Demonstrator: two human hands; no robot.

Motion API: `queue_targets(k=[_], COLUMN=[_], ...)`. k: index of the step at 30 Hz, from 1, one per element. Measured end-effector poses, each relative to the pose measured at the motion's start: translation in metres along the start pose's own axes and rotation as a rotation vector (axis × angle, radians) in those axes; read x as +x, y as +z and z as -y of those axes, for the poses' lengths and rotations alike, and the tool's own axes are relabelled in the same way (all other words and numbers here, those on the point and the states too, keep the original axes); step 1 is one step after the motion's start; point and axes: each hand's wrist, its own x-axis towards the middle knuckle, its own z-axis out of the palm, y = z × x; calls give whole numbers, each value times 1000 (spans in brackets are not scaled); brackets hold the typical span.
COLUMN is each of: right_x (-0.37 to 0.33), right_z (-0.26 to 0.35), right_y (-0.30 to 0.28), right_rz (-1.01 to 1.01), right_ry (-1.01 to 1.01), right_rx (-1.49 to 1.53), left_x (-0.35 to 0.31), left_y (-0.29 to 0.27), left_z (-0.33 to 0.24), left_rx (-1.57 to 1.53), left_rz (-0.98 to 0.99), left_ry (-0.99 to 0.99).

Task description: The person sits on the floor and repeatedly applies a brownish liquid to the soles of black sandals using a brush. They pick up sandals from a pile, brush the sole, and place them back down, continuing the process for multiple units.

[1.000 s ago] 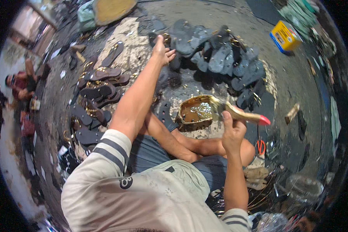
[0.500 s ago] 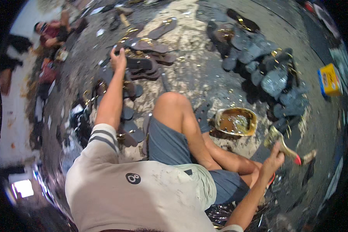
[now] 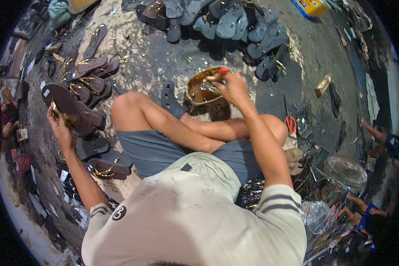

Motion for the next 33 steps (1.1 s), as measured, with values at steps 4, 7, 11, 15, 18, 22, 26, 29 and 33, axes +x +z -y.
queue_targets(k=[4, 7, 11, 15, 18, 22, 26, 29, 33], right_x=[8, 5, -28, -72, -73, -68, -50, -53, -48], right_z=[-20, 10, -23, -72, -79, -21, 75, 156, 182], right_y=[42, -6, -37, -80, -111, -133, -107, -79, -36], right_rz=[-41, -149, -270, 9, -374, -715, -692, -410, -416], right_ry=[-100, 15, 125, 191, 346, 311, 152, 152, -249], right_rx=[-229, 21, 725, -372, 243, 1092, 1538, 1403, 1035], left_x=[-72, -92, -123, -135, -129, -102, -117, -136, -161], left_y=[57, 67, 94, 125, 128, 128, 169, 215, 238], left_z=[-29, -28, -32, -29, -40, -96, -76, -78, -105], left_rx=[272, 180, 408, 704, 674, 195, -578, -880, -1049], left_rz=[92, 257, 317, 197, 168, 281, 284, 439, 406], left_ry=[-42, 52, 209, 289, 138, 126, -494, -518, -535])
